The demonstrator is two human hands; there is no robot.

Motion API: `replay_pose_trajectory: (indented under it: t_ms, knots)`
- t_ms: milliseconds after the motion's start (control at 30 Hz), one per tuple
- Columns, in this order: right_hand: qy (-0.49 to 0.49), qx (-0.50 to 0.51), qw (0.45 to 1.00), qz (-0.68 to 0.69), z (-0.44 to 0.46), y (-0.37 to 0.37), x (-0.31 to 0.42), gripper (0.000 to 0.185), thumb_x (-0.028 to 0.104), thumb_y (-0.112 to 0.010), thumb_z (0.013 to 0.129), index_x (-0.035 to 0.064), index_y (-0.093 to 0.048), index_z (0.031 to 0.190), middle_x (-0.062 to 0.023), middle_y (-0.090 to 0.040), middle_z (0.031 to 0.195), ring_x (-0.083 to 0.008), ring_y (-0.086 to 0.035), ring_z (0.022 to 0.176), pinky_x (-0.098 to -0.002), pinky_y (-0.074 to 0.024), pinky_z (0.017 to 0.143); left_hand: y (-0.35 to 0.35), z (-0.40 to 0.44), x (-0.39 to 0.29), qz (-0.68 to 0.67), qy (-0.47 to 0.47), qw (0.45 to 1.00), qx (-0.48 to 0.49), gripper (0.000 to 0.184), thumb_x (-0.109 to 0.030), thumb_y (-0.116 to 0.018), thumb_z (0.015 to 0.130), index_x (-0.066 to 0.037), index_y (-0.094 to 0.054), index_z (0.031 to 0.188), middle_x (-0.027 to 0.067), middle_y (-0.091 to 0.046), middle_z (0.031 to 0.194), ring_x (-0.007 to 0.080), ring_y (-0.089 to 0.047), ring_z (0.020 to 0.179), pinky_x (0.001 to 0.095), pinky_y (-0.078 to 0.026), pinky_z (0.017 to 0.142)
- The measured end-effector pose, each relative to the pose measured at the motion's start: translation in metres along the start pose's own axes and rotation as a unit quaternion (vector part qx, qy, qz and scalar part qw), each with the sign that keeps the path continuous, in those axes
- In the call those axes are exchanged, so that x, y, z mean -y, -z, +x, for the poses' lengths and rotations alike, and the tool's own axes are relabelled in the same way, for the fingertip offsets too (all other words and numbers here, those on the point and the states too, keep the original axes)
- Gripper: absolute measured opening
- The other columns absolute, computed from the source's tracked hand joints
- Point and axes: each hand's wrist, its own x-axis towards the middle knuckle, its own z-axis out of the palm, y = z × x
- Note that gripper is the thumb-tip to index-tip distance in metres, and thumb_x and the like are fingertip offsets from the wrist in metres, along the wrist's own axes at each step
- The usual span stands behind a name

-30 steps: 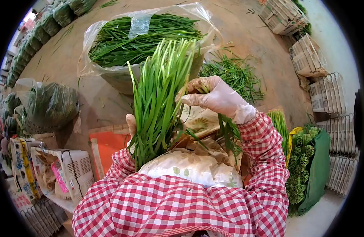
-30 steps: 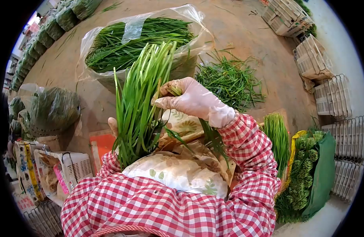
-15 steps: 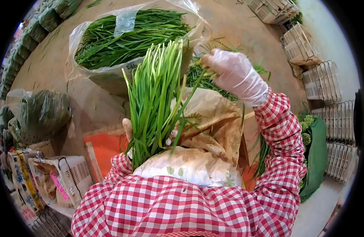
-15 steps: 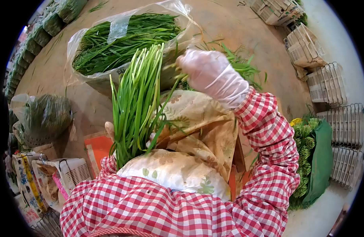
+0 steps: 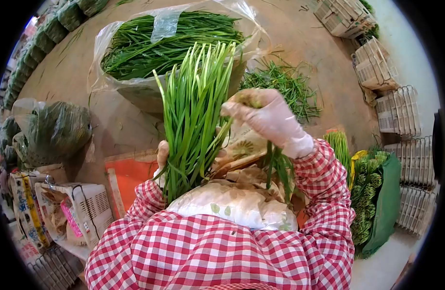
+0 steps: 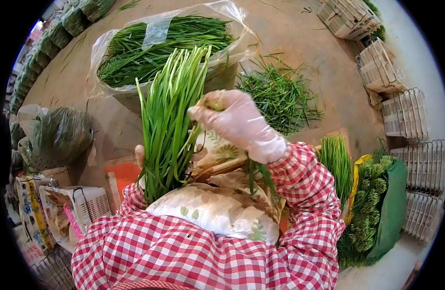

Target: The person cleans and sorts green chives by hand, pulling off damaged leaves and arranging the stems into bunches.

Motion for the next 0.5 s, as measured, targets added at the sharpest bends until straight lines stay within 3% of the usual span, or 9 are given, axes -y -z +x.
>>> replay_pose_trajectory:
  t_ms: [133, 200, 267, 300, 333, 367, 400, 467, 500]
  knots:
    - [0.004, -0.208, 0.969, -0.131, -0.015, 0.051, 0.019, 0.013, 0.011, -0.057, 0.089, 0.0068, -0.068, 0.096, -0.0055, -0.068, 0.079, -0.0112, -0.063, 0.070, -0.0226, -0.0534, 0.065, 0.018, -0.013, -0.006, 0.000, -0.008, 0.999, -0.045, 0.083, -0.041, -0.061, 0.078, 0.001, -0.026, 0.140, 0.0226, -0.038, 0.137, 0.0397, -0.048, 0.117, 0.0529, -0.035, 0.103]
    - [0.065, -0.382, 0.867, -0.314, -0.025, 0.088, 0.020, 0.016, 0.011, -0.053, 0.091, 0.0071, -0.066, 0.100, -0.0067, -0.068, 0.086, -0.0131, -0.065, 0.074, -0.0247, -0.0553, 0.067, -0.001, -0.010, -0.006, 0.020, -0.021, 0.996, -0.089, 0.081, -0.040, -0.059, 0.079, 0.001, -0.026, 0.140, 0.0230, -0.040, 0.135, 0.0357, -0.047, 0.120, 0.0512, -0.035, 0.104]
    - [0.432, -0.410, 0.770, -0.229, -0.010, 0.124, 0.022, 0.018, 0.008, -0.051, 0.091, 0.0054, -0.064, 0.104, -0.0067, -0.067, 0.094, -0.0139, -0.065, 0.076, -0.0242, -0.0558, 0.065, 0.005, -0.010, -0.004, 0.024, -0.042, 0.994, -0.098, 0.080, -0.040, -0.058, 0.080, 0.001, -0.025, 0.140, 0.0233, -0.037, 0.138, 0.0341, -0.045, 0.123, 0.0508, -0.035, 0.105]
    - [0.431, -0.411, 0.769, -0.230, -0.014, 0.118, 0.026, 0.018, 0.008, -0.051, 0.091, 0.0054, -0.064, 0.104, -0.0067, -0.067, 0.094, -0.0139, -0.065, 0.076, -0.0242, -0.0558, 0.065, 0.001, -0.007, -0.005, 0.004, -0.021, 0.994, -0.107, 0.084, -0.041, -0.060, 0.078, 0.003, -0.024, 0.140, 0.0255, -0.033, 0.138, 0.0377, -0.042, 0.123, 0.0529, -0.035, 0.102]
    - [0.404, -0.376, 0.834, 0.008, -0.022, 0.108, 0.029, 0.018, 0.006, -0.051, 0.091, 0.0051, -0.064, 0.105, -0.0072, -0.067, 0.096, -0.0140, -0.065, 0.077, -0.0236, -0.0553, 0.065, -0.001, -0.005, -0.005, -0.016, -0.001, 0.993, -0.115, 0.089, -0.042, -0.063, 0.076, 0.006, -0.023, 0.139, 0.0278, -0.029, 0.139, 0.0413, -0.039, 0.124, 0.0550, -0.036, 0.100]
    - [0.353, -0.318, 0.844, 0.248, -0.028, 0.089, 0.038, 0.019, 0.005, -0.051, 0.091, 0.0048, -0.063, 0.105, -0.0077, -0.066, 0.098, -0.0141, -0.065, 0.079, -0.0231, -0.0548, 0.065, -0.002, -0.004, -0.004, -0.015, 0.002, 0.993, -0.114, 0.089, -0.042, -0.063, 0.076, 0.006, -0.023, 0.139, 0.0278, -0.029, 0.139, 0.0413, -0.039, 0.124, 0.0550, -0.036, 0.100]
    - [0.308, -0.315, 0.898, -0.010, -0.031, 0.080, 0.026, 0.019, 0.005, -0.052, 0.090, 0.0051, -0.062, 0.106, -0.0094, -0.066, 0.097, -0.0148, -0.064, 0.081, -0.0249, -0.0548, 0.066, -0.003, -0.002, -0.004, 0.006, -0.006, 0.994, -0.110, 0.089, -0.042, -0.063, 0.076, 0.005, -0.024, 0.139, 0.0269, -0.031, 0.138, 0.0413, -0.039, 0.124, 0.0542, -0.037, 0.099]
    - [0.165, -0.161, 0.947, -0.224, -0.033, 0.058, 0.003, 0.018, 0.011, -0.059, 0.088, 0.0055, -0.063, 0.105, -0.0128, -0.066, 0.095, -0.0161, -0.063, 0.081, -0.0279, -0.0543, 0.067, -0.004, 0.000, -0.004, 0.029, -0.016, 0.994, -0.104, 0.089, -0.043, -0.063, 0.075, 0.005, -0.024, 0.139, 0.0260, -0.032, 0.137, 0.0414, -0.039, 0.124, 0.0535, -0.038, 0.099]
    - [0.142, -0.134, 0.958, -0.208, -0.029, 0.029, 0.001, 0.020, 0.016, -0.062, 0.087, 0.0047, -0.064, 0.103, -0.0113, -0.067, 0.090, -0.0158, -0.063, 0.073, -0.0262, -0.0540, 0.065, -0.004, -0.001, -0.004, 0.025, -0.017, 0.994, -0.105, 0.085, -0.041, -0.061, 0.077, 0.004, -0.024, 0.140, 0.0252, -0.032, 0.139, 0.0393, -0.039, 0.125, 0.0522, -0.036, 0.102]
